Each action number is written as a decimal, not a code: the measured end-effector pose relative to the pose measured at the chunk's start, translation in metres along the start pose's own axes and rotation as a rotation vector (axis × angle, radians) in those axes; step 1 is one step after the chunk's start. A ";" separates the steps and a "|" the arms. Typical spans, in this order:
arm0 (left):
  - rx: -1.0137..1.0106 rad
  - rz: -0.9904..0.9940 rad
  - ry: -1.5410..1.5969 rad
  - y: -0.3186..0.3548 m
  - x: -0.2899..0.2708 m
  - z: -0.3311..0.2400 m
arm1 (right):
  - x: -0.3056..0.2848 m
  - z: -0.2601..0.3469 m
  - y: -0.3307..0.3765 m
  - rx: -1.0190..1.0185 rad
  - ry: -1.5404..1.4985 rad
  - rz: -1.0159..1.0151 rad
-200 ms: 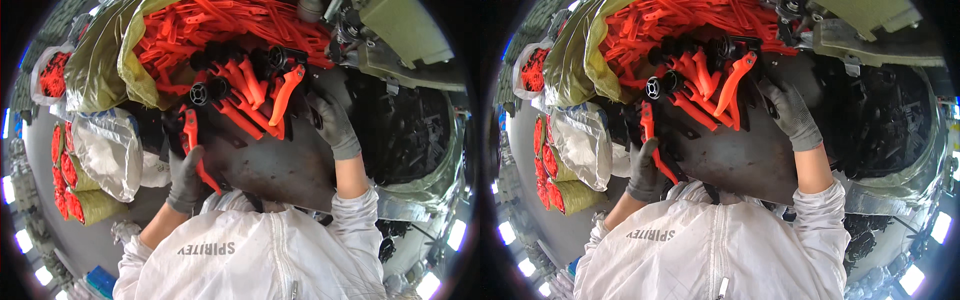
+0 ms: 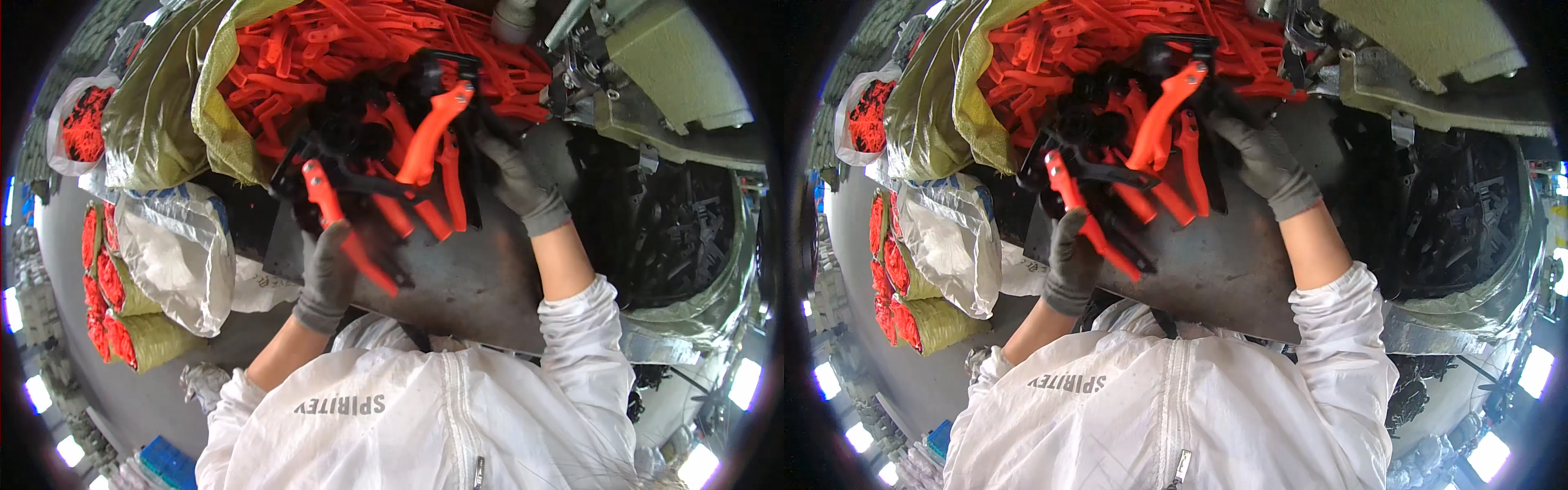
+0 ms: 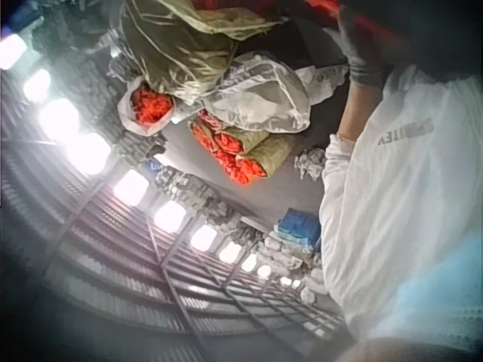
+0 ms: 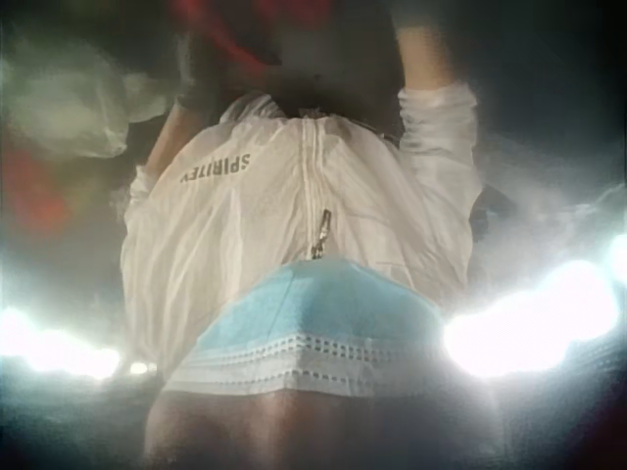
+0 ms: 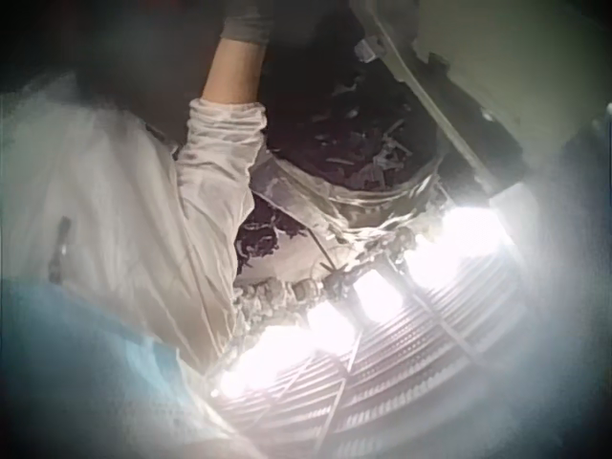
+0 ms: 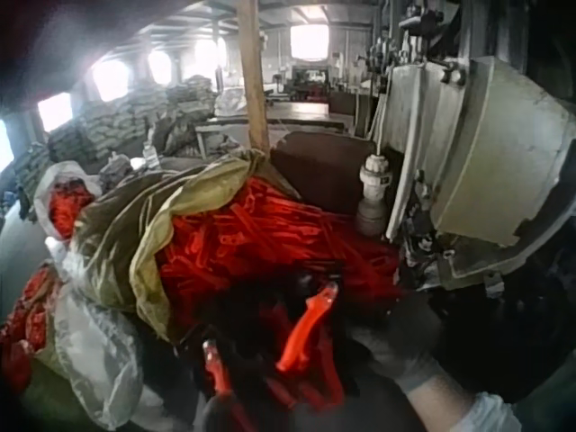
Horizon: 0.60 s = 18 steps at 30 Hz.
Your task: The person assembles red plastic handle grips onto black metal clamp components by hand, using a tabletop assembly jig to aid the process.
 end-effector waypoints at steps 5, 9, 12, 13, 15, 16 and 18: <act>0.131 0.114 -0.163 -0.043 0.066 -0.024 | 0.039 -0.015 -0.037 0.669 -0.906 0.032; 0.131 0.253 -0.159 -0.098 0.051 -0.033 | 0.061 -0.002 -0.074 0.669 -0.968 0.027; -0.002 0.226 0.005 -0.095 0.107 -0.040 | 0.057 -0.016 -0.074 0.543 -0.900 -0.092; 0.069 0.201 -0.071 -0.105 0.093 -0.045 | 0.064 -0.014 -0.080 0.533 -0.901 -0.078; 0.104 0.222 -0.184 -0.086 0.088 -0.048 | 0.057 0.001 -0.058 0.552 -0.756 -0.110; 0.133 0.242 -0.304 -0.070 0.092 -0.053 | 0.052 0.002 -0.054 0.553 -0.680 -0.125; 0.705 0.678 -1.102 -0.017 0.096 -0.051 | 0.042 0.026 -0.014 0.529 -0.578 -0.147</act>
Point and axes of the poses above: each hand's wrist, its own y-axis away from the middle knuckle, its own x-axis out of the palm, z = x × y, the point moved 8 cm from there along -y, towards the middle knuckle
